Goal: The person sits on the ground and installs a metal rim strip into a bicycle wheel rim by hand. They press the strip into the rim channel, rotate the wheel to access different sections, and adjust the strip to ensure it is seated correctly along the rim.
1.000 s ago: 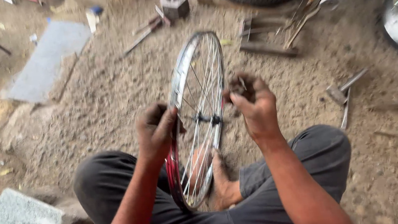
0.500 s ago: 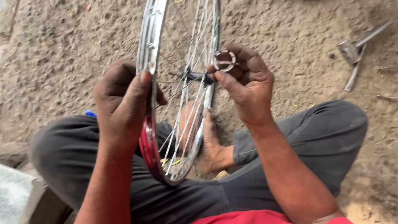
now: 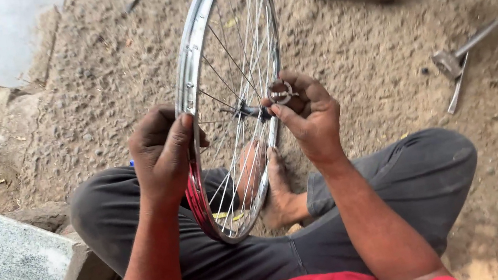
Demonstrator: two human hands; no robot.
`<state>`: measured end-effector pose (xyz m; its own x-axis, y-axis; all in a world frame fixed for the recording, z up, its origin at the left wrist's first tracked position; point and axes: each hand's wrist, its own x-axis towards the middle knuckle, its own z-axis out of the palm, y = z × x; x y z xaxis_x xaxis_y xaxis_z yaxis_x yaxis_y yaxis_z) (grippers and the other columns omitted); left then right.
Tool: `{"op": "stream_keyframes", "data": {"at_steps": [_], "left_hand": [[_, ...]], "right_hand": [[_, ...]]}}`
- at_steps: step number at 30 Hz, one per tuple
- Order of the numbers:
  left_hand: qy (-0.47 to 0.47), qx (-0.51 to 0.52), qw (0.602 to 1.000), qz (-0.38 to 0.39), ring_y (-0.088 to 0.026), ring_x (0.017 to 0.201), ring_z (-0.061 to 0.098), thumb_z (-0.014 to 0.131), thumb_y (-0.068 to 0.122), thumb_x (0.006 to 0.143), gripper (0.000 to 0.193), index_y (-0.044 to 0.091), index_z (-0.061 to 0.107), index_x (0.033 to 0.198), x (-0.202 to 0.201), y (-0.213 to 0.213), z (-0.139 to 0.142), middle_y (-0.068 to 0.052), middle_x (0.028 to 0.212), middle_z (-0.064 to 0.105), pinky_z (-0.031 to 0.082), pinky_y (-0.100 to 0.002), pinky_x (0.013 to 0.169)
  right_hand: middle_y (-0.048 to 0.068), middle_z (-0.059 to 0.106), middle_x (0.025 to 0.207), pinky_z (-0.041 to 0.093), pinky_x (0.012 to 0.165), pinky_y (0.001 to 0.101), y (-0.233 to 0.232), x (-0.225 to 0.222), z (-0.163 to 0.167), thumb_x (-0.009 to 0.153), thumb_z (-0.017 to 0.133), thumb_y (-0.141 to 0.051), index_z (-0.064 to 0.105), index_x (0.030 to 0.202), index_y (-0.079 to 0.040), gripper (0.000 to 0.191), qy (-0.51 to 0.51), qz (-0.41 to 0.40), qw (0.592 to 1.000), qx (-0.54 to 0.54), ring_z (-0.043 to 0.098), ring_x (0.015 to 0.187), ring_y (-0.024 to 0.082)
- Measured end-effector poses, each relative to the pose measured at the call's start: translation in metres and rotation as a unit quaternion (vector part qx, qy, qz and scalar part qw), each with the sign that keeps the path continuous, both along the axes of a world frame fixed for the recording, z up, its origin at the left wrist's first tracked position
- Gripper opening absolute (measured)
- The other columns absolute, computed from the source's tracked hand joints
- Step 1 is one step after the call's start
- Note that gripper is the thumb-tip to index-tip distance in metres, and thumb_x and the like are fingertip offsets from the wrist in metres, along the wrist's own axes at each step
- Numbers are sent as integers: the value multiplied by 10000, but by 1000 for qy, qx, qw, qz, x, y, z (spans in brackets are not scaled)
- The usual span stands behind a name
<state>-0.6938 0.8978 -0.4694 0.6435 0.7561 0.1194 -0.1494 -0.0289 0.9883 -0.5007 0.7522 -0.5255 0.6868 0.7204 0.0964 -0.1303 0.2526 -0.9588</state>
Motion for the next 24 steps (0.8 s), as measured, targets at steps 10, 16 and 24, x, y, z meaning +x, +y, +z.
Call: {"op": "stream_keyframes", "data": {"at_steps": [10, 16, 24], "left_hand": [[-13, -9, 1000, -18, -100, 704, 663, 637, 169, 1089, 182, -11, 648, 1061, -2, 0, -3, -42, 784, 675, 561, -257, 662], [-42, -13, 999, -30, -107, 727, 682, 640, 182, 1085, 185, -2, 646, 1070, 1, 0, 0, -44, 806, 676, 596, -272, 672], [-51, -34, 997, -36, -106, 737, 661, 644, 183, 1110, 193, -8, 639, 1078, 0, -3, -1, -49, 815, 661, 569, -272, 689]], "right_hand": [[106, 726, 1166, 650, 980, 319, -5, -9, 0, 942, 703, 80, 593, 1347, -24, 432, 6, 16, 1000, 12, 755, 1090, 210], [98, 714, 1137, 649, 1014, 333, -3, -16, -1, 948, 733, 71, 562, 1277, -61, 394, 1, 46, 998, 32, 753, 1113, 211], [94, 714, 1146, 643, 1039, 341, 0, -28, -10, 964, 705, 97, 565, 1317, -59, 410, 12, 66, 997, 36, 751, 1120, 216]]}}
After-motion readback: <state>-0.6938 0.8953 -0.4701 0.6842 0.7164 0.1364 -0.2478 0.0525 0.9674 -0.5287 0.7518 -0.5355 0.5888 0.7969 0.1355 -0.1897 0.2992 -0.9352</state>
